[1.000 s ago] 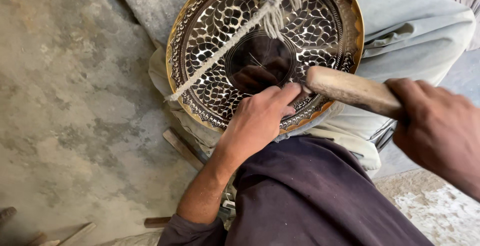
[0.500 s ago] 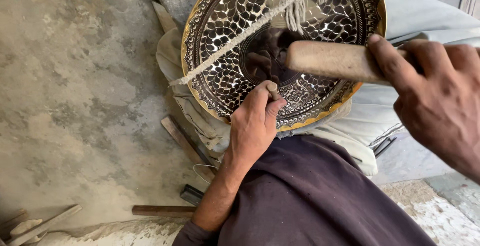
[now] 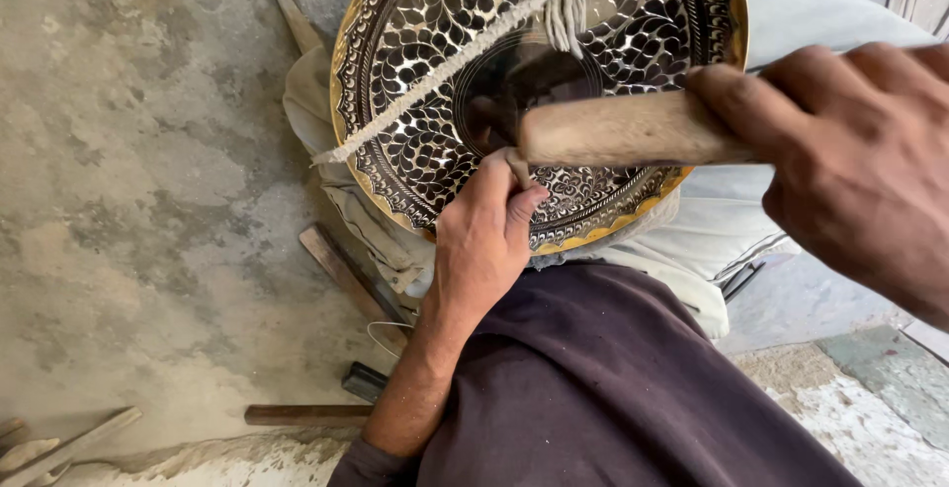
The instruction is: The person sits on the floor with an engraved brass tray resting on cloth on their lap. They hold a small punch against the tray's patterned surface with one hand and strike it repeatedly with a wooden mallet held in the other hand, repositioning the punch along the design as they work.
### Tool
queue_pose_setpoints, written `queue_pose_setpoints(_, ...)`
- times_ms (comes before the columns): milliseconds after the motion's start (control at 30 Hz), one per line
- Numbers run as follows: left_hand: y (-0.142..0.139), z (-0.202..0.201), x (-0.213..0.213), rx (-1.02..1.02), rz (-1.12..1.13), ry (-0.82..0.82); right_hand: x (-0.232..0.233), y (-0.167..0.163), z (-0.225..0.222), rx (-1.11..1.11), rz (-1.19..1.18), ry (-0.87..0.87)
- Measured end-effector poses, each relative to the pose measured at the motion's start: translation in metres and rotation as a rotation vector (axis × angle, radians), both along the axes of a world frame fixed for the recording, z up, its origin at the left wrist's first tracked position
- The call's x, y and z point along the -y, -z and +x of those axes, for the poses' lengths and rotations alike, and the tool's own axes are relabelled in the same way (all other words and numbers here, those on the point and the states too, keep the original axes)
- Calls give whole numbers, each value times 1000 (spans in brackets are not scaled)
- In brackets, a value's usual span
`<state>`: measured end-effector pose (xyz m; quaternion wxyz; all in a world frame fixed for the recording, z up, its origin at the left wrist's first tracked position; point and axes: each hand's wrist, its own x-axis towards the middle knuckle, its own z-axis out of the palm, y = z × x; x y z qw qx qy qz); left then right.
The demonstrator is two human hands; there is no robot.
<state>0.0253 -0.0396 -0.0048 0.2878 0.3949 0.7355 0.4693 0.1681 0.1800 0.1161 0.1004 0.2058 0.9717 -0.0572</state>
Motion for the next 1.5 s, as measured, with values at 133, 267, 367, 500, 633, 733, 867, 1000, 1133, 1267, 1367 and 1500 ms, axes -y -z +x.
queue_pose_setpoints(133, -2, 1, -1, -8, -6, -1, 3, -2, 0, -115, -237, 219)
queue_pose_setpoints(267, -4, -1, -2, -128, 71, 28, 8, -5, -1, -62, 10, -69)
queue_pose_setpoints(367, -4, -1, -2, 6, -31, 9, 13, -6, -3, -72, -142, 122)
queue_pose_setpoints(500, -3, -2, -1, -25, -53, 34, 14, -6, -5, -47, -182, 183)
queue_pose_setpoints(633, 0, -1, -1, -44, -38, 24, 13, -3, -5, 34, -16, 15)
queue_pose_setpoints(733, 2, -1, 0, -18, -30, 25, 12, 0, -5, -46, -173, 170)
queue_pose_setpoints(867, 4, 0, 1, -40, -149, 50, 13, 3, -2, 45, -16, 46)
queue_pose_setpoints(1000, 4, -1, 1, -43, -46, 25, 12, 6, -1, 14, -63, 61)
queue_pose_setpoints(1133, 2, -1, 1, -12, -142, 58, 8, 9, -4, 7, -96, 54)
queue_pose_setpoints(1267, -2, -3, -2, -27, -28, 25, 4, 12, -9, 123, 29, -68)
queue_pose_setpoints(1367, -3, -5, -4, -34, -102, 42, 3, 11, -9, 93, -25, -46)
queue_pose_setpoints(1500, -4, -5, -2, -13, -80, 29, 4, 9, -10, 79, -11, -47)
